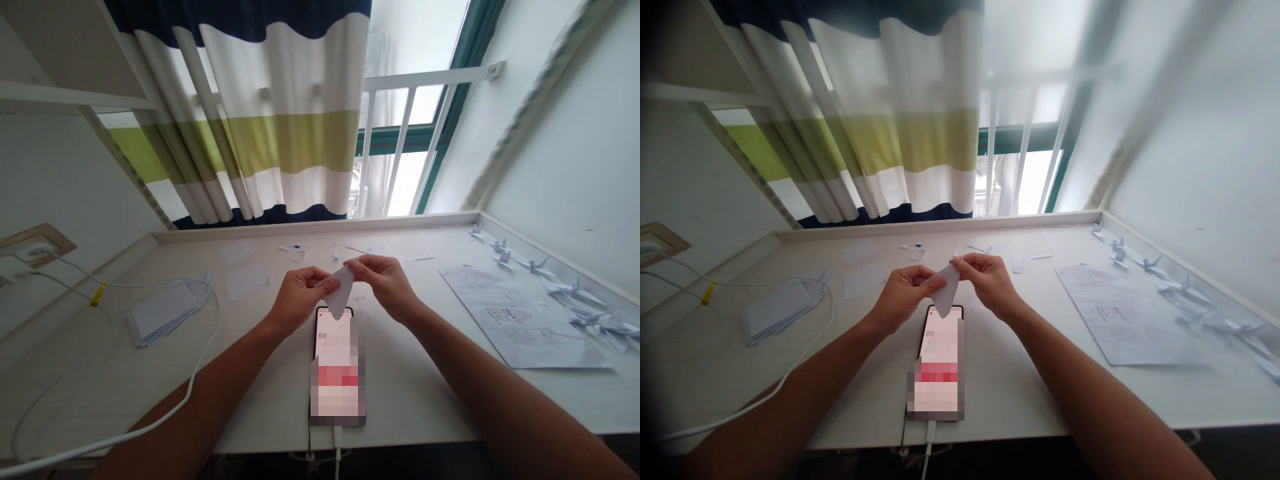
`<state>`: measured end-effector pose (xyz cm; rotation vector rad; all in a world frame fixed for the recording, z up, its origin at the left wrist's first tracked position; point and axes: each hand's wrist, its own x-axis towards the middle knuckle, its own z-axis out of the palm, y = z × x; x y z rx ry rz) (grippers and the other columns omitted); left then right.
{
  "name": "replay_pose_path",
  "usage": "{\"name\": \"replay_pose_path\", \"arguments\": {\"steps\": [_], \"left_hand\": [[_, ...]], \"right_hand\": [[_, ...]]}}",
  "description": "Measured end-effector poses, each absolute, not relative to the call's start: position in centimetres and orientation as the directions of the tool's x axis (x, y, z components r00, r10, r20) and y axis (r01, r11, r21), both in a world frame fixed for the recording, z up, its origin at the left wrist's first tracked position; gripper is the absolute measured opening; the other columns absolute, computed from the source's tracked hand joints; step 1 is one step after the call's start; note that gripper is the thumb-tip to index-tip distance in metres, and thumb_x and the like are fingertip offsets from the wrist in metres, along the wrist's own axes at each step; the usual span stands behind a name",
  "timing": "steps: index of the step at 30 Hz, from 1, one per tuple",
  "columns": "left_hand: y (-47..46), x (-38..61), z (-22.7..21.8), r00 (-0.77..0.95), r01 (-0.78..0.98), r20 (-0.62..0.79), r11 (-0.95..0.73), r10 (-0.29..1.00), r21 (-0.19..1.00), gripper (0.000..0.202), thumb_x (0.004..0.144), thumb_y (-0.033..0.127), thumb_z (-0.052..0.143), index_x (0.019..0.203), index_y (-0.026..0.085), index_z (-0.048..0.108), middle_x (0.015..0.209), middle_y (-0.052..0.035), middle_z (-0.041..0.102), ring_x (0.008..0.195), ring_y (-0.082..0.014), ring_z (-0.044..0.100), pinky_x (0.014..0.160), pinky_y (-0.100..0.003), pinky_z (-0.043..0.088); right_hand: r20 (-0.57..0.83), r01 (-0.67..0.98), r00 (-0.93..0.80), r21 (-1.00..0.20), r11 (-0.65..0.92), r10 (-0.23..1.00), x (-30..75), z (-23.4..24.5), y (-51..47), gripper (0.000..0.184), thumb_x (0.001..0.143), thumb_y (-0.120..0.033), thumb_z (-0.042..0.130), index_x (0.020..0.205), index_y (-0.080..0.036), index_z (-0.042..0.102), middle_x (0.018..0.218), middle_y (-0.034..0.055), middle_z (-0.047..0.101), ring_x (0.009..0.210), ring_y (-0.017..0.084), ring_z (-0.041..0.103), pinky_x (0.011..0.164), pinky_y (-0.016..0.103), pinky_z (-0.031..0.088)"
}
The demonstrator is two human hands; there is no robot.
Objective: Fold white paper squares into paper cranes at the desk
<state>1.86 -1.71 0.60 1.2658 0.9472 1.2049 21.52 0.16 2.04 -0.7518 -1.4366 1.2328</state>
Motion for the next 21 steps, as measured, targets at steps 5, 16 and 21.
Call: {"name": "replay_pose_path", "arguments": {"steps": [5, 16, 21], "left_hand": [[-1.73, 1.77, 0.9, 0.164, -0.129, 0.111, -0.09, 0.98, 0.988, 0.035, 0.07, 0.044, 0.095, 0.086, 0.016, 0.081, 0.085, -0.0072, 0.083, 0.075, -0.0198, 0.075, 0.071, -0.031, 0.058], [-1.68, 1.79, 1.27, 0.081, -0.149, 0.122, -0.109, 0.989, 0.983, 0.033, 0.071, 0.045, 0.093, 0.083, 0.016, 0.082, 0.08, -0.0063, 0.08, 0.071, -0.0167, 0.069, 0.067, -0.028, 0.054], [-1.64, 1.76, 1.38, 0.052, -0.113, 0.105, -0.099, 0.993, 0.989, 0.026, 0.073, 0.042, 0.092, 0.081, 0.018, 0.084, 0.077, -0.0059, 0.079, 0.067, -0.0126, 0.061, 0.058, -0.024, 0.044]], "right_hand": [[0.334, -0.158, -0.266, -0.941, 0.301, 0.904, 21.7, 2.0, 0.29, 0.025, 0.09, -0.047, 0.08, 0.093, -0.023, 0.085, 0.087, 0.0046, 0.077, 0.082, 0.017, 0.068, 0.081, 0.036, 0.058], [0.272, -0.124, -0.304, -0.961, 0.246, 0.913, 21.31, 1.88, 0.29, 0.032, 0.087, -0.053, 0.08, 0.09, -0.021, 0.081, 0.091, 0.0053, 0.077, 0.084, 0.02, 0.07, 0.078, 0.037, 0.059], [0.289, -0.063, -0.319, -0.957, 0.284, 0.903, 21.24, 1.88, 0.04, 0.032, 0.088, -0.052, 0.081, 0.089, -0.02, 0.082, 0.085, 0.0051, 0.076, 0.078, 0.018, 0.066, 0.073, 0.035, 0.056]]}}
